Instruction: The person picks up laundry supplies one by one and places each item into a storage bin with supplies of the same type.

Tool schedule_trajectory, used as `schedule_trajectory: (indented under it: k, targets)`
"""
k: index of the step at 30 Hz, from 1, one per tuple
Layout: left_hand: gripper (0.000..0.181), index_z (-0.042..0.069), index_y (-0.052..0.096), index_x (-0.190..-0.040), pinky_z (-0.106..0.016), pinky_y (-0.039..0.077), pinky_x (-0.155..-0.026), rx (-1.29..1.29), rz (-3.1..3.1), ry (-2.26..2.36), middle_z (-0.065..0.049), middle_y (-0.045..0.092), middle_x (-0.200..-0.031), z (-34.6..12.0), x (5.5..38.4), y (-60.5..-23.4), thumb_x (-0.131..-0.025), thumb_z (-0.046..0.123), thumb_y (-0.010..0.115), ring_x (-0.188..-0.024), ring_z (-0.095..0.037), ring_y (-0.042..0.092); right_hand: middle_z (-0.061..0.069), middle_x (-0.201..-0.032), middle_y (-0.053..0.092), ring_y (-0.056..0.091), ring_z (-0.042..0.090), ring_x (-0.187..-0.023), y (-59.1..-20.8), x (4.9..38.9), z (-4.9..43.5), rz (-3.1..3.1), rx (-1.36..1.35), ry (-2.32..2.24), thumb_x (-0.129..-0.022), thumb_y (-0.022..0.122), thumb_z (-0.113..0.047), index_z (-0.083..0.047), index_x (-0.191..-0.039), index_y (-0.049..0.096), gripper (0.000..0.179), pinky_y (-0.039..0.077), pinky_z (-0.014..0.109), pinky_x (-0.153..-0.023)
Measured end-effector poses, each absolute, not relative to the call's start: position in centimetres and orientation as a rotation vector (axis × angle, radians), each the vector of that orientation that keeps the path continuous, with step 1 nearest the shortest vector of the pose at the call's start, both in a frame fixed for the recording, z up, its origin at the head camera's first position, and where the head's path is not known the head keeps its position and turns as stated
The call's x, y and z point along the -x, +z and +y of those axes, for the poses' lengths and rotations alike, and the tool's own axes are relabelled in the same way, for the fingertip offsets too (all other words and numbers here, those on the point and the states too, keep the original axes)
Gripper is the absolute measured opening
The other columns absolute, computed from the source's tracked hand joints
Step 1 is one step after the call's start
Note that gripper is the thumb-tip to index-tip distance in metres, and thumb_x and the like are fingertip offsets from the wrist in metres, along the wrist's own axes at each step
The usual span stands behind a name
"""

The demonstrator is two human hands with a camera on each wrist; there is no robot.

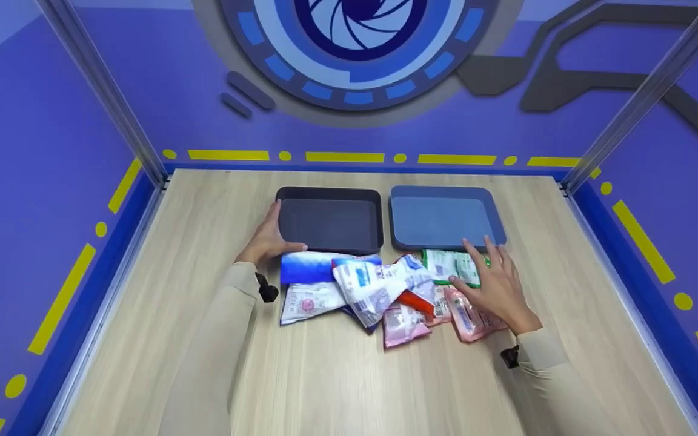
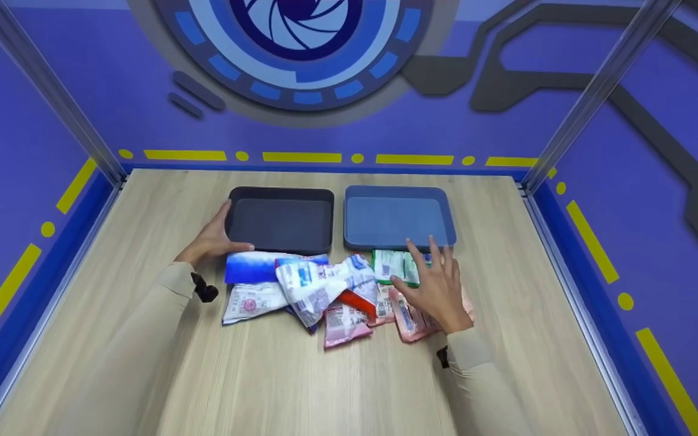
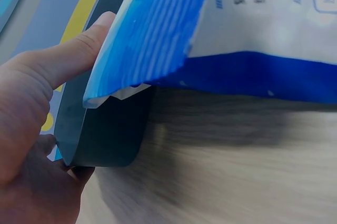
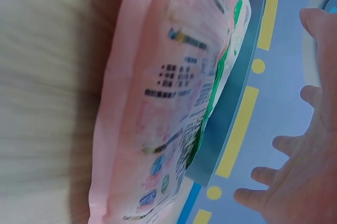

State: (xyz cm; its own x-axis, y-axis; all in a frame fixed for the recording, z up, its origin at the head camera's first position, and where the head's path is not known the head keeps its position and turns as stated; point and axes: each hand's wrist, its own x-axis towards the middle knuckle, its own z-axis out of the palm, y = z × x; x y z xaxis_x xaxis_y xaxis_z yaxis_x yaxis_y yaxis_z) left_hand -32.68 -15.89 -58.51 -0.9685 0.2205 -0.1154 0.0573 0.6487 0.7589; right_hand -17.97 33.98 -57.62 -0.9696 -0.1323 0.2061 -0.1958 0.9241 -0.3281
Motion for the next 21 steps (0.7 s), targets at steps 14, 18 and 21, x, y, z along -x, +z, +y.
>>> schedule_trajectory:
  k: [14, 18, 21]
  targets:
    - [0.130, 0.015, 0.000, -0.167, -0.050, 0.012, -0.128, -0.209, 2.638, 1.253, -0.014, -0.006, -0.172, -15.5, 32.4, -58.7, -0.077, 0.031, 0.092, -0.158, -0.035, 0.002, 0.027, -0.166, 0.019, 0.015, 0.059, -0.149, -57.3, 18.4, 32.1, -2.926, -0.283, 0.554, -0.088, 0.071, -0.060, -0.027, -0.163, 0.030, 0.092, 0.015, 0.082, -0.112]
    - [0.130, 0.015, 0.001, -0.167, -0.051, 0.013, -0.127, -0.209, 2.642, 1.247, -0.014, -0.006, -0.172, -15.4, 32.5, -58.7, -0.076, 0.033, 0.093, -0.158, -0.036, 0.003, 0.026, -0.167, 0.018, 0.017, 0.058, -0.148, -57.3, 18.4, 31.6, -2.937, -0.283, 0.551, -0.089, 0.070, -0.062, -0.028, -0.164, 0.029, 0.092, 0.017, 0.082, -0.111]
    - [0.131, 0.016, 0.001, -0.167, -0.052, 0.013, -0.127, -0.200, 2.641, 1.247, -0.014, -0.006, -0.172, -15.4, 32.4, -58.7, -0.076, 0.034, 0.093, -0.158, -0.035, 0.003, 0.026, -0.167, 0.018, 0.019, 0.058, -0.148, -57.3, 18.5, 31.2, -2.954, -0.283, 0.550, -0.089, 0.068, -0.064, -0.029, -0.164, 0.026, 0.093, 0.018, 0.082, -0.111]
